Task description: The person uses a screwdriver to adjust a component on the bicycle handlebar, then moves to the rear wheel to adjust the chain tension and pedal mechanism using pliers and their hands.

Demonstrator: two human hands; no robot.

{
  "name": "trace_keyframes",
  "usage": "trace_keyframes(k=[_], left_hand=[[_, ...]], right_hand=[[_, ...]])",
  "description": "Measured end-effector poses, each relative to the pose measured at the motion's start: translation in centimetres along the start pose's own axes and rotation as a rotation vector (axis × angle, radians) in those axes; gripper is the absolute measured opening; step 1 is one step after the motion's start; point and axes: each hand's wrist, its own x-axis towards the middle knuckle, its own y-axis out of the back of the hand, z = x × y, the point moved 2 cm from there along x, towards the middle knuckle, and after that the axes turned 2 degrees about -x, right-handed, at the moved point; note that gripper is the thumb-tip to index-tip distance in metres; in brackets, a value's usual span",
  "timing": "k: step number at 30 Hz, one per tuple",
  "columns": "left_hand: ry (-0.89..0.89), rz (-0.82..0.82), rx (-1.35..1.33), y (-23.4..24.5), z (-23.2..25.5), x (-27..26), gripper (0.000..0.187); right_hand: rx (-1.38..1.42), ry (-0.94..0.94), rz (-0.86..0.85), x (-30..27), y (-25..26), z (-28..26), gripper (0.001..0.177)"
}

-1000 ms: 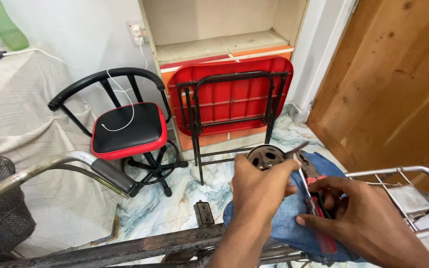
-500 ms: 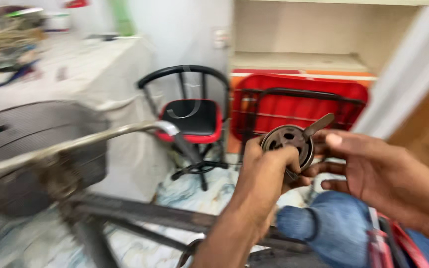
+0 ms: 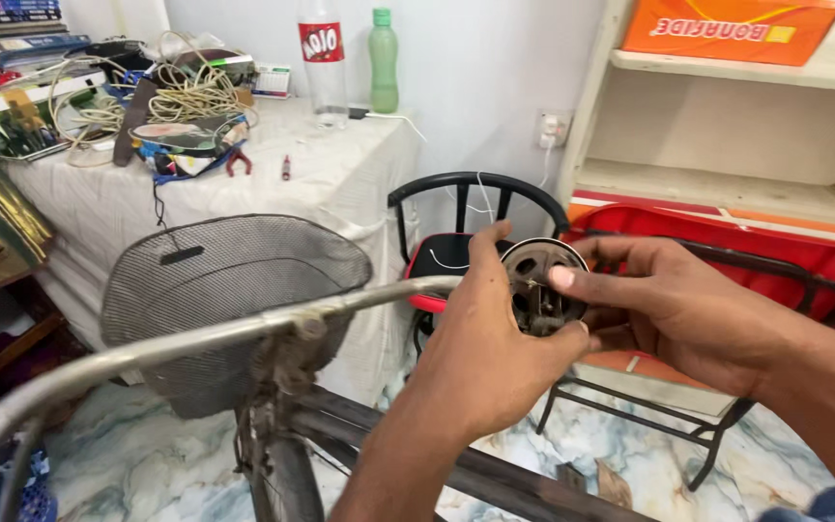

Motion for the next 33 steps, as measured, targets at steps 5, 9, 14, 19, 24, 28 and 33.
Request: trace_keyframes(k=[5, 9, 14, 19, 24, 28, 33], left_hand=[[0.112, 0.101, -0.215, 6.6, -2.2, 0.4, 0.102], [0.294, 0.025, -0.660, 9.1, -4.1, 0.6, 0.071], [0.234, 0.183, -0.664, 9.6, -5.8, 0.6, 0.052], [0.265, 0.265, -0.668, 9.7, -6.5, 1.7, 0.054], [0.328, 0.427, -0.562, 10.4, -7.0, 3.1, 0.056], [0.472, 0.538, -0.204, 12.0, -9.0, 4.9, 0.046], [0.436, 0.224, 0.032, 13.1, -13.0, 12.6, 0.036]], right_hand=[[-0.060, 0.032, 0.199, 3.0, -5.7, -2.2, 0.029], [-0.026, 0.046, 0.290, 3.6, -8.7, -3.2, 0.028], [-0.009, 0.058, 0.358, 4.1, -10.6, -4.3, 0.031], [-0.136, 0.108, 0.265, 5.6, -10.3, -5.1, 0.056], [-0.208, 0.271, 0.172, 9.3, -9.6, -4.7, 0.050], [-0.333, 0.371, 0.211, 12.5, -9.7, -3.9, 0.045], [-0.184, 0.467, 0.085, 15.9, -9.5, -1.3, 0.046]])
